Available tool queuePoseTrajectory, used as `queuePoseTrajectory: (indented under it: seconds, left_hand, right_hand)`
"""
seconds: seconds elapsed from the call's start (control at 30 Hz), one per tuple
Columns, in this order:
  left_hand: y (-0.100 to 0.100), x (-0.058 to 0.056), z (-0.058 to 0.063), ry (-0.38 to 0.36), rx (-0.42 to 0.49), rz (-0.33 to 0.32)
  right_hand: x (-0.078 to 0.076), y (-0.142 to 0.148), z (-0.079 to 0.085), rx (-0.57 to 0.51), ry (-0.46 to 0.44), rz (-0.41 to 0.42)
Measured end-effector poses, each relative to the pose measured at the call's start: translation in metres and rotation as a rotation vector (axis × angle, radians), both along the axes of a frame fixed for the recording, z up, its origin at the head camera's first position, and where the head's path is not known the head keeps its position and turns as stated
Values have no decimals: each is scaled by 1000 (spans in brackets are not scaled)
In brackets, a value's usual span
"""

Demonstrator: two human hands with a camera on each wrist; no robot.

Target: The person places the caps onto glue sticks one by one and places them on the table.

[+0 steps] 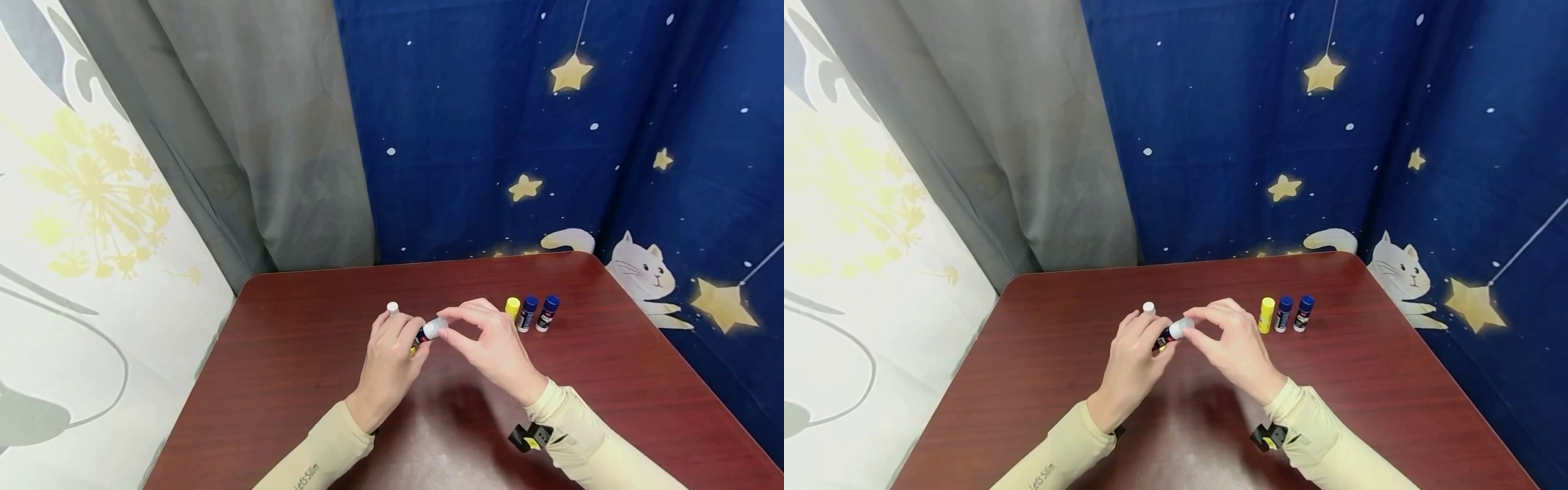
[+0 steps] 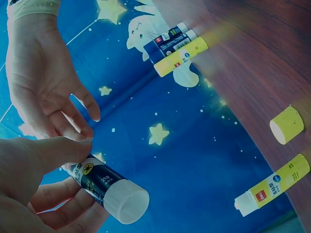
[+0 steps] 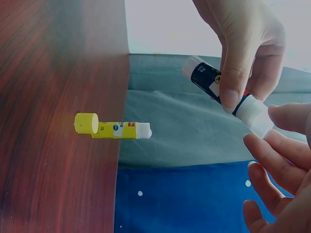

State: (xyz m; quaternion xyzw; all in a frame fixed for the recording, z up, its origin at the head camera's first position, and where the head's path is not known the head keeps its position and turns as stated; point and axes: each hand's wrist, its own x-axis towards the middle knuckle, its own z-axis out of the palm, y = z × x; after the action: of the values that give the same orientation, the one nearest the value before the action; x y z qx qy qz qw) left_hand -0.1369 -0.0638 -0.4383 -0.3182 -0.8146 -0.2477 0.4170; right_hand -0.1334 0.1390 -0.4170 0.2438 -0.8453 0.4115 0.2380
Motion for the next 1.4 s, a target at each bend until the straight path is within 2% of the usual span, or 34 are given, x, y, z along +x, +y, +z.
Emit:
queuePoseTrajectory:
  seconds: [1.4]
  left_hand:
    - [5,10,0,-5,-3,21]
  right_hand:
    - [5,0,-3,28,24,9]
